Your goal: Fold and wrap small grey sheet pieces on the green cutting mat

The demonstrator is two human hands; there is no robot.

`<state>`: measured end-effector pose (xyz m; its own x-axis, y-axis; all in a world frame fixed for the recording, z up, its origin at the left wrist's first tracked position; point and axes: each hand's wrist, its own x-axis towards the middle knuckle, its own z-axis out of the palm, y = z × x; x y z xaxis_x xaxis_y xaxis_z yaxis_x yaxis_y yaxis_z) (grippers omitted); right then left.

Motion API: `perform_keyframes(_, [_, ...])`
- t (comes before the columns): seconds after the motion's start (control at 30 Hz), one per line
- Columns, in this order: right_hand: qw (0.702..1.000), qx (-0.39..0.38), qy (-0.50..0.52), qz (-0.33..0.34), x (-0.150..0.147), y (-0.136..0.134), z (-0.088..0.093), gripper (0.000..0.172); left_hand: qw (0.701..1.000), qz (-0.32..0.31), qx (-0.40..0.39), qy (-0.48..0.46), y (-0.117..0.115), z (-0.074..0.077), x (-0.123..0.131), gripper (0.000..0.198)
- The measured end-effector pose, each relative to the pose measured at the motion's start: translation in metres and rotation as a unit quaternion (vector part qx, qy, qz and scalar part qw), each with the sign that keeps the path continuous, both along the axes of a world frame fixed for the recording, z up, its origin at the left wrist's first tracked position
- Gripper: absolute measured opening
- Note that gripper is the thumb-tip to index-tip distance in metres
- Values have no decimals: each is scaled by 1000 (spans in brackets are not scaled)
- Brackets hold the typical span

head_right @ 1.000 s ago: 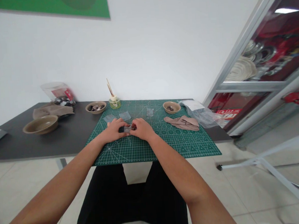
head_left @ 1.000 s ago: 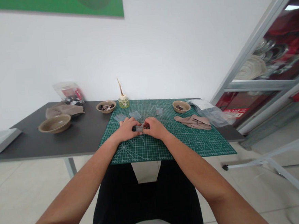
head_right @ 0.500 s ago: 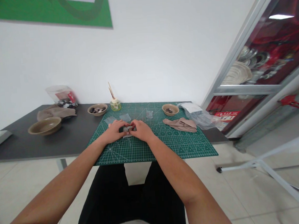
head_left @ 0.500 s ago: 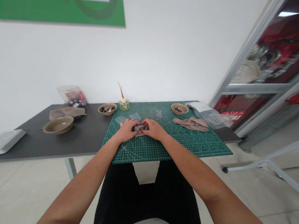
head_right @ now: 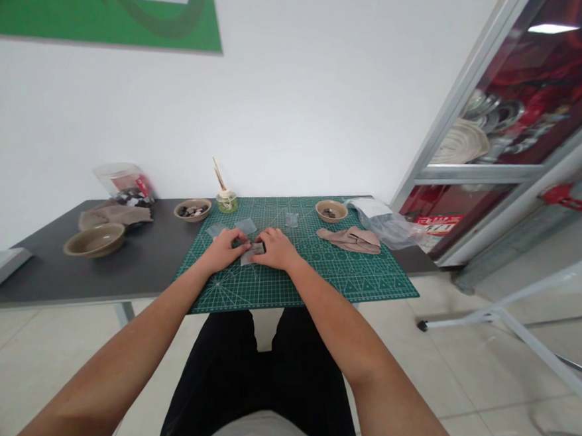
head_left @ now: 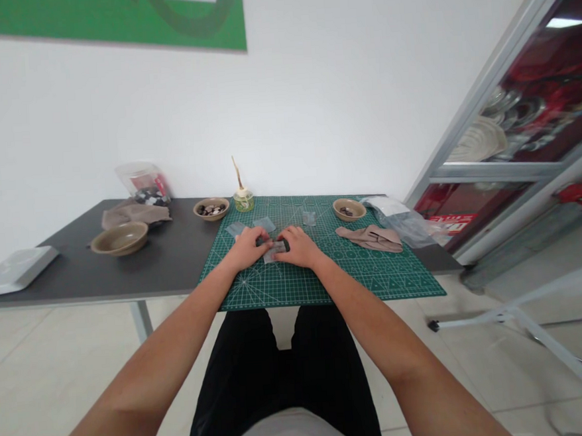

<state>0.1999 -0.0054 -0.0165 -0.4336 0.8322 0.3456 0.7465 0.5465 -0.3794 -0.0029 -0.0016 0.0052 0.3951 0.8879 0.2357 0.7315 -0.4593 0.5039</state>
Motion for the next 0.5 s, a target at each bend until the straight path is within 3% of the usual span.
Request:
perform_keyframes(0.13, [995,-53,83,-7,3,2,0,40,997,31,26,-72,2,-1,-3,19])
perform_keyframes(0.27, [966,-114,233,-3,7,5,-1,27,985,40,12,-168,2,-2,-4,22])
perform_keyframes(0.5, [940,-66,331,-46,9,3,6,16,985,63,-8,-158,0,-1,-3,20])
